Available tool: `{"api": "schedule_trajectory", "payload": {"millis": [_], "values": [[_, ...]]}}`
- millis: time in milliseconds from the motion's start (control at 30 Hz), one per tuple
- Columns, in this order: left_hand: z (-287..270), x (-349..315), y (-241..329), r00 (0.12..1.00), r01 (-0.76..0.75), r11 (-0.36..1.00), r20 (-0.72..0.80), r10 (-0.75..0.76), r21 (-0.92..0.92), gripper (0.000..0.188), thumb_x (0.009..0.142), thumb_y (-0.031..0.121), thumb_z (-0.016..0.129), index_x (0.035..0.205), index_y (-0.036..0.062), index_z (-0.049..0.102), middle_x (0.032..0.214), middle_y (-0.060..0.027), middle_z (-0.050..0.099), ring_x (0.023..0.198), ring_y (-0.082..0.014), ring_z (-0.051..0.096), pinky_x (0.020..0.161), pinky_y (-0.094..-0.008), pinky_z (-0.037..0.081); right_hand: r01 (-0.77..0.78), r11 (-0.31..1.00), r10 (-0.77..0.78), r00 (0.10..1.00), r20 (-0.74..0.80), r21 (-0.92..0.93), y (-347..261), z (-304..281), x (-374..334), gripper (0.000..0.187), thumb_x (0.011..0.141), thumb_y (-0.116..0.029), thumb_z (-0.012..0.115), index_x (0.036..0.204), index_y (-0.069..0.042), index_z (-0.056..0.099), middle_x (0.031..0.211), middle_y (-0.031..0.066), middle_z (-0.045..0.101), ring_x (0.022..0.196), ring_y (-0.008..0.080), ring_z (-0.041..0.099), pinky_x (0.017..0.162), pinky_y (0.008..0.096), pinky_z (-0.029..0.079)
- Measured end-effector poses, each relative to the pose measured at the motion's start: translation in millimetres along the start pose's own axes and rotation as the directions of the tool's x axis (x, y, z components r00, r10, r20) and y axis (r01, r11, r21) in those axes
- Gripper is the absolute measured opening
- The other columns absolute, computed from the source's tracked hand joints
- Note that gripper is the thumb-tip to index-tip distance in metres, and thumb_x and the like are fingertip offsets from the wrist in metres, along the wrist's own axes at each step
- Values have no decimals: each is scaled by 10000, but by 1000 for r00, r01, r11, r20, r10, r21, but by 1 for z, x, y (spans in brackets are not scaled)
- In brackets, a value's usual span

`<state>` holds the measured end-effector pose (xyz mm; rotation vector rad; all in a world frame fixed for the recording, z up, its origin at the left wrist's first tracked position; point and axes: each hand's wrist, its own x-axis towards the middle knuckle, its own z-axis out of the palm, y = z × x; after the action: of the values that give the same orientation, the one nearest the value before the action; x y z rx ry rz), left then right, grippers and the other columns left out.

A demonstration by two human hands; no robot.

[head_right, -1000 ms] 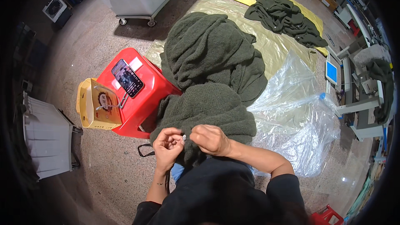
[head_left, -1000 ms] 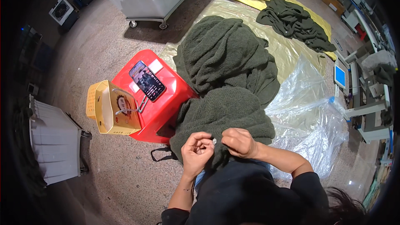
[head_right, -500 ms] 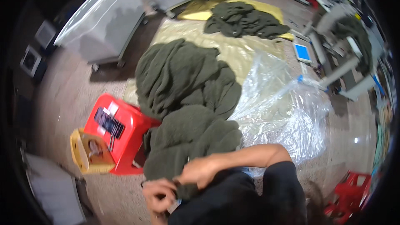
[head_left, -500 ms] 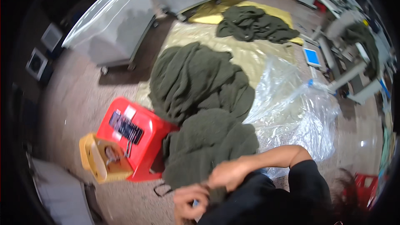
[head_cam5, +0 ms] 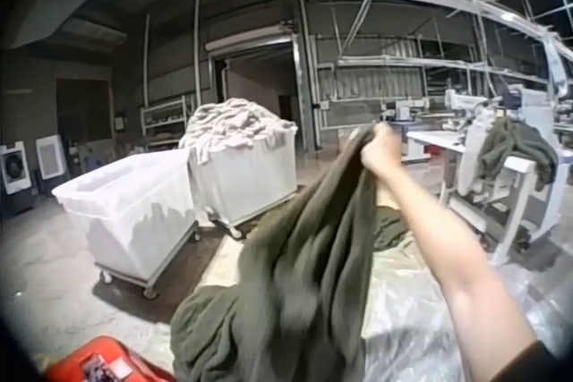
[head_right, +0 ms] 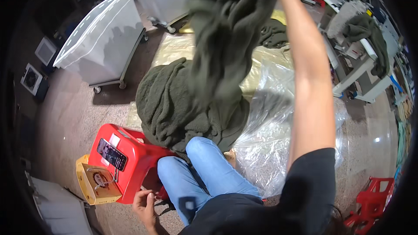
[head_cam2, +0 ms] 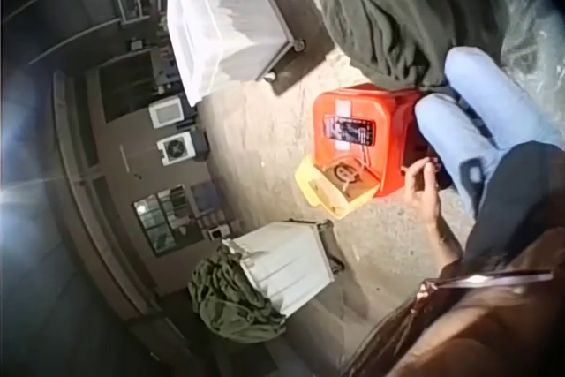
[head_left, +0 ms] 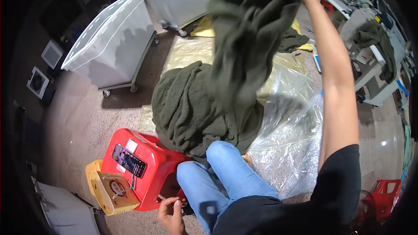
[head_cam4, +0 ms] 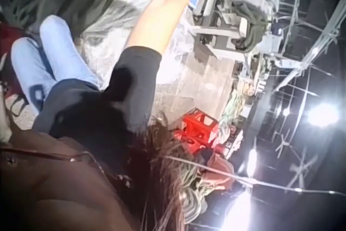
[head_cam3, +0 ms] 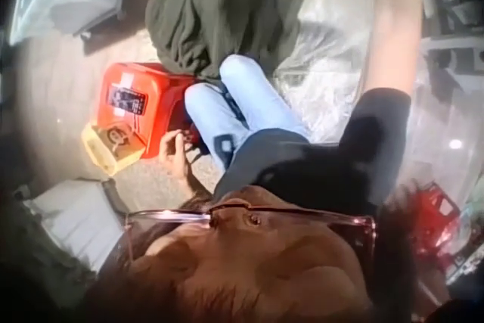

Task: Inspect and fold large pieces of olive green fabric while sitting at a workspace.

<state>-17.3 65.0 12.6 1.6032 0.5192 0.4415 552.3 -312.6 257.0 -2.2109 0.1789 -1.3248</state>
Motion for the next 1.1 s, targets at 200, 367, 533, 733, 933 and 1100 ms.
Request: {"api": "schedule_trajectory", "payload": {"millis": [200,367,533,733,933,1100], "values": [[32,11,-2,986,161,986,50,-159,-35,71,885,1,610,952,-21,612,834,-96,663,708,-133,630,651,-250,521,280,926,-356,871,339,253,119,52,-123,580,721,-253,688,1226,-40,498,1167,251,557,1088,388,554,903,444,469],[48,34,-30,968,220,975,121,-221,23,72,886,34,628,936,-18,623,820,-88,675,687,-115,628,634,-233,508,-140,971,-136,340,931,192,147,53,-393,215,755,-188,674,927,-60,691,874,134,689,850,276,666,770,402,521],[66,47,-50,951,286,958,120,-286,23,79,883,40,637,939,-14,627,813,-81,676,682,-107,625,623,-224,498,-187,963,-145,254,956,196,81,45,-562,343,771,-186,704,1077,-52,627,1043,171,594,976,347,593,837,405,494],[89,90,-62,958,271,961,79,-274,54,68,890,40,626,941,-5,633,805,-50,663,684,-92,606,624,-213,481,450,551,-829,390,401,702,-30,62,-561,306,770,-155,616,1074,-133,598,1126,75,543,1052,255,506,983,454,373],[113,131,-84,967,158,958,160,-199,239,115,878,59,634,968,-12,619,776,-2,611,697,-71,566,646,-218,470,177,711,-678,432,595,681,-39,98,-561,246,684,-5,554,920,-70,571,865,102,564,892,314,546,1033,502,350],[133,154,-109,995,-16,892,92,-29,451,698,749,20,676,1372,73,366,1329,-244,390,1244,-360,391,1026,-419,358,-663,594,-356,291,888,456,-18,61,-509,295,751,73,450,1011,-39,535,911,39,612,854,218,616,911,368,482]]}}
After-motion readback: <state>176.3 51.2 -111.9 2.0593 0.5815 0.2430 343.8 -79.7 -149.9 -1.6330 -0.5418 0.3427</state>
